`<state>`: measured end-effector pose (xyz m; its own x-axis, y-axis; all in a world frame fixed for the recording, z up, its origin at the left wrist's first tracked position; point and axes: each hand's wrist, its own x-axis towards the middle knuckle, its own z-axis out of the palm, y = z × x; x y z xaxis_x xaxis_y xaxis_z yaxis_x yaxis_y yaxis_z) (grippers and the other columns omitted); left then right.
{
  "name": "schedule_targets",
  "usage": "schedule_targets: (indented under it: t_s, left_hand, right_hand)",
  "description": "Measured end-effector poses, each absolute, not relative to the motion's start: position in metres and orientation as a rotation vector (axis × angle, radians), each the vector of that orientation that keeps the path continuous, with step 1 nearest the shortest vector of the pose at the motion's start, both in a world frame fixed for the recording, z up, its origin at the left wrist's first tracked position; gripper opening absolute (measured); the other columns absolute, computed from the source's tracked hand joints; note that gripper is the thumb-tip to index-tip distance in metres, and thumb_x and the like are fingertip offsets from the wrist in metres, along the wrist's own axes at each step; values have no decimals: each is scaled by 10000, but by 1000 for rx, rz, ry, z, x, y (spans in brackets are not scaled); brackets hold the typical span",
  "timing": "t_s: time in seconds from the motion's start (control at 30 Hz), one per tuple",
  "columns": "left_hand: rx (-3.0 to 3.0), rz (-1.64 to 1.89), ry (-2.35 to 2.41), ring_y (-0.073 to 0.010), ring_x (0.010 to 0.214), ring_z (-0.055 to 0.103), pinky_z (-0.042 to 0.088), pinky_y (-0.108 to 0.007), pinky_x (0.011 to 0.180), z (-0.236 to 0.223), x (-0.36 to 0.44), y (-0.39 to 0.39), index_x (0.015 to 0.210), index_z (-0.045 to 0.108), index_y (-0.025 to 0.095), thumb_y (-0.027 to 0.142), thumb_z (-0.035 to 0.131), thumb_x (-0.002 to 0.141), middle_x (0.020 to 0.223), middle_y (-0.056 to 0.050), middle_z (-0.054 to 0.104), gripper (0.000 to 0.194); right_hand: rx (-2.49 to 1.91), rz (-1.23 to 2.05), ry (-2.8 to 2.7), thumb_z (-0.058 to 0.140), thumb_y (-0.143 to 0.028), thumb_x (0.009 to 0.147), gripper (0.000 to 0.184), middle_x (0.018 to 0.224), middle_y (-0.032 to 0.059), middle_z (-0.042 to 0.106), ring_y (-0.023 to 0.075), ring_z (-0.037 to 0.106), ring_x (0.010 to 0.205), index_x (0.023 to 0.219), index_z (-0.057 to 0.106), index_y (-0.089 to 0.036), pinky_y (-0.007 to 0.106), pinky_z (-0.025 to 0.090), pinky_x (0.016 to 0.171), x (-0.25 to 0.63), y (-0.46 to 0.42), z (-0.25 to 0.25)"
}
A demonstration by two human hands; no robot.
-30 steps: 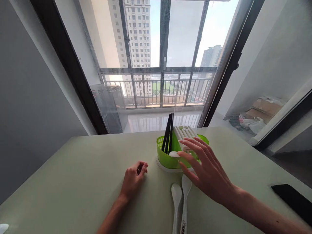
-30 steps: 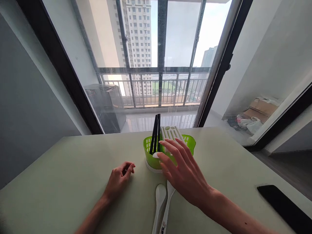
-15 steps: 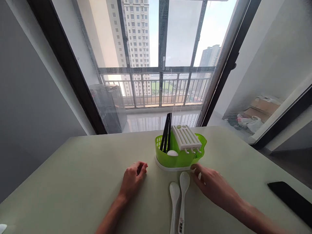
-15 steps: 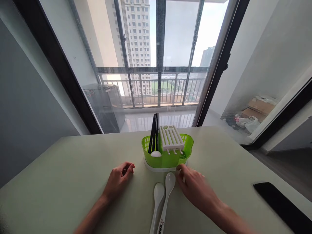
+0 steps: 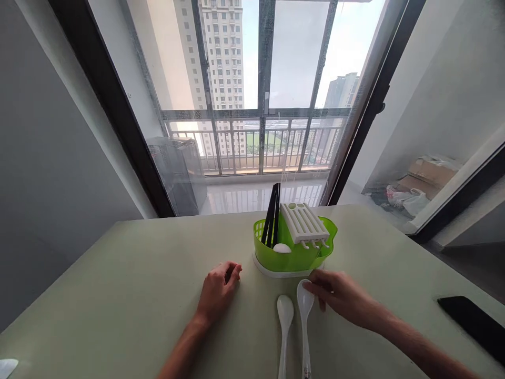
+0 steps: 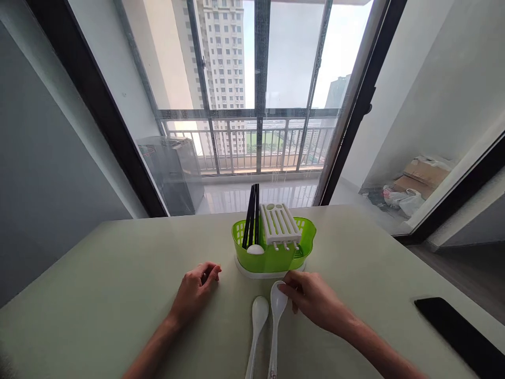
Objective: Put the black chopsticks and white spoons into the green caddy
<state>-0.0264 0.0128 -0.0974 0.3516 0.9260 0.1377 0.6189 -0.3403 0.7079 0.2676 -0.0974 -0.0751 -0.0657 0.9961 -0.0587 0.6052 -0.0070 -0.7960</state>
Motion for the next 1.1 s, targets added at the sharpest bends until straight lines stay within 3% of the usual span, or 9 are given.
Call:
schedule_targets:
  t_s: [0.13,0.27,0.37,0.43,0.7,1.1]
  left_hand:
    - [2066,721,1343,-224,776,645,460,-322,747,-97,-26,13,885,694,220,590,391,974,827,-56,721,487]
    - [2083,721,1359,-233,796,649,456,-317,725,-99,-27,13,887,706,221,593,397,965,819,-64,719,490]
    - [2112,713,1369,-233,794,644,450,-313,715,-100,-27,13,888,711,216,589,402,965,805,-64,707,490]
    - [2123,711,1372,-230,793,640,446,-311,718,-101,-27,13,888,710,215,579,403,971,808,-63,706,483]
    - [2142,708,1356,-226,769,620,433,-316,725,-102,-27,12,864,696,224,564,401,983,775,-54,694,466]
    - [2259,687,1270,-230,827,603,431,-348,825,-109,-27,12,875,705,228,516,445,1003,785,-44,708,409]
  right_hand:
    - [-1570,663,-1756,513,-535,1003,385,670,-19,706,163,674,606,794,640,-238,251,514,564,267,-112,-10]
    - [-1526,-67,-1730,510,-586,1000,383,618,-41,704,126,548,376,865,699,-281,254,373,376,252,-128,61]
    - [-1577,-645,-1526,528,-583,994,353,643,-8,722,173,605,423,900,711,-296,304,365,417,233,-132,95]
    - [-1564,-788,-1475,538,-518,1012,303,672,1,737,191,649,492,931,719,-289,312,379,462,222,-127,103]
    - [-1334,-851,-1795,549,-305,1046,233,791,21,783,137,702,629,907,702,-195,246,393,567,206,-76,66]
    - [-1354,-839,-1996,588,-119,962,208,801,27,758,187,703,822,788,662,-205,292,423,725,187,-55,17]
